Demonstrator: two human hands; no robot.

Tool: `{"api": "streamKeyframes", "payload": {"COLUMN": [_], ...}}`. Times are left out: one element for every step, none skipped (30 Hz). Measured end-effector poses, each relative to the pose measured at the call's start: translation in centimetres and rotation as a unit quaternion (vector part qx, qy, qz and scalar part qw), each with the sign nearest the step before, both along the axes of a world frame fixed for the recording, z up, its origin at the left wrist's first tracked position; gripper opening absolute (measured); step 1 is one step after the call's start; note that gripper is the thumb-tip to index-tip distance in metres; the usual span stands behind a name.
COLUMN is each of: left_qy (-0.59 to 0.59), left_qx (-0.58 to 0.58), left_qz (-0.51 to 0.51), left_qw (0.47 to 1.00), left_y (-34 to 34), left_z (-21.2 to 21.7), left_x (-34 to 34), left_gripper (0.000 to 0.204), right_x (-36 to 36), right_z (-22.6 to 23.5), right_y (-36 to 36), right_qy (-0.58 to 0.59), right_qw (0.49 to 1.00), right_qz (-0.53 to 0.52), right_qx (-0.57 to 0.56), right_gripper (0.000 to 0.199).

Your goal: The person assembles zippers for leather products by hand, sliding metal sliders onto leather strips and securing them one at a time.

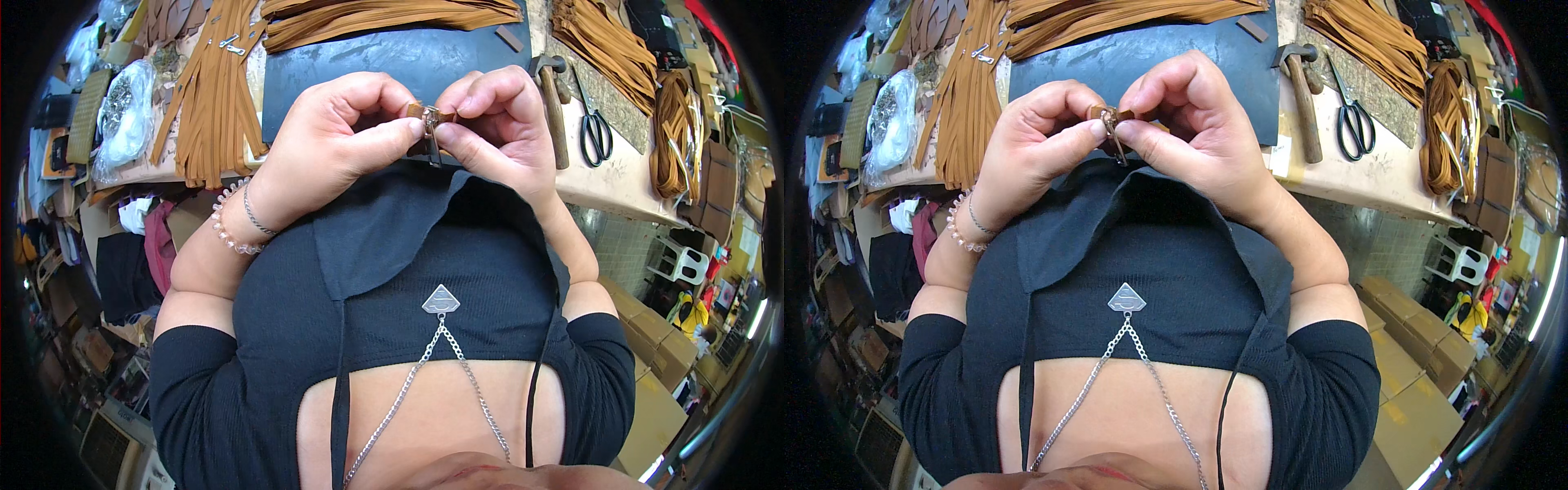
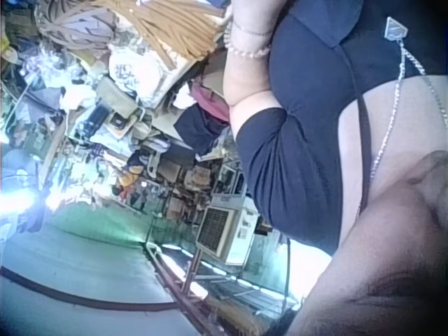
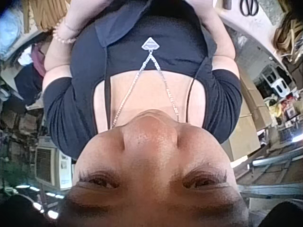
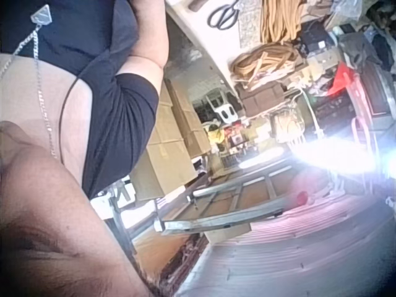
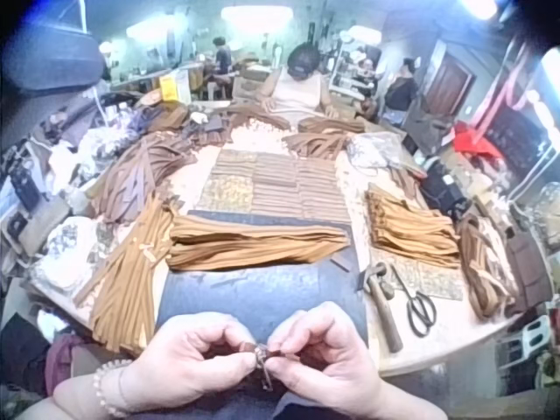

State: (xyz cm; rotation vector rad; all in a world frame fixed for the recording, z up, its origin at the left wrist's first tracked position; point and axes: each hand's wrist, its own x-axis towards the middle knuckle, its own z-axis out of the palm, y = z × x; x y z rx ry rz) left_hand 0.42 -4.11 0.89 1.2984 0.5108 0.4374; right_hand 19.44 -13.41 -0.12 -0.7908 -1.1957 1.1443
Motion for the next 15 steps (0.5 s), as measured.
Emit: {"api": "streamKeyframes", "payload": {"left_qy": [0.000,-0.003,-0.006,-0.006,-0.018,-0.030,-0.030,-0.036,-0.042,-0.042,-0.022,-0.002,-0.002,0.004,0.010], "left_qx": [0.000,0.002,0.003,0.003,0.011,0.019,0.019,0.017,0.016,0.015,0.031,0.046,0.045,0.058,0.070], "left_qz": [0.000,0.007,0.014,0.014,0.021,0.028,0.030,0.029,0.028,0.028,0.007,-0.014,-0.014,-0.014,-0.014], "left_qw": [1.000,1.000,1.000,1.000,1.000,0.999,0.999,0.999,0.999,0.999,0.999,0.999,0.999,0.998,0.997], "left_y": [0.0,0.0,-0.1,-0.2,-0.3,-0.4,-0.4,-0.4,-0.4,-0.3,0.0,0.1,0.2,0.2,0.2], "left_z": [0.0,-0.1,-0.1,0.0,0.2,0.3,0.3,0.3,0.3,0.3,0.5,0.6,0.7,0.7,0.8], "left_x": [0.0,-0.1,-0.1,-0.1,0.0,0.0,0.1,0.1,0.1,0.0,-0.2,-0.3,-0.3,-0.2,-0.2], "left_gripper": [0.008,0.008,0.008,0.008,0.008,0.009,0.009,0.009,0.009,0.009,0.009,0.010,0.010,0.010,0.010], "right_x": [0.0,0.0,0.0,-0.1,-0.1,0.0,0.1,0.1,0.2,0.2,0.3,0.6,0.8,0.9,0.9], "right_z": [0.0,0.1,0.3,0.7,0.8,0.8,0.8,0.7,0.8,0.8,0.8,0.8,0.8,0.7,0.7], "right_y": [0.0,0.0,-0.1,-0.1,-0.1,-0.1,-0.1,-0.1,-0.1,0.0,0.0,0.0,0.1,0.2,0.2], "right_qy": [-0.012,-0.025,-0.025,-0.024,-0.024,-0.024,-0.056,-0.088,-0.088,-0.102,-0.116,-0.116,-0.139,-0.162,-0.162], "right_qw": [1.000,0.999,0.999,0.999,0.999,0.999,0.998,0.995,0.995,0.994,0.992,0.992,0.990,0.986,0.986], "right_qz": [-0.007,-0.014,-0.014,-0.017,-0.021,-0.020,-0.032,-0.044,-0.042,-0.042,-0.042,-0.042,-0.033,-0.024,-0.023], "right_qx": [-0.012,-0.024,-0.024,-0.033,-0.043,-0.043,-0.027,-0.011,-0.011,-0.003,0.005,0.005,0.018,0.031,0.030], "right_gripper": [0.027,0.028,0.028,0.028,0.029,0.029,0.029,0.028,0.028,0.027,0.025,0.025,0.026,0.026,0.026]}}
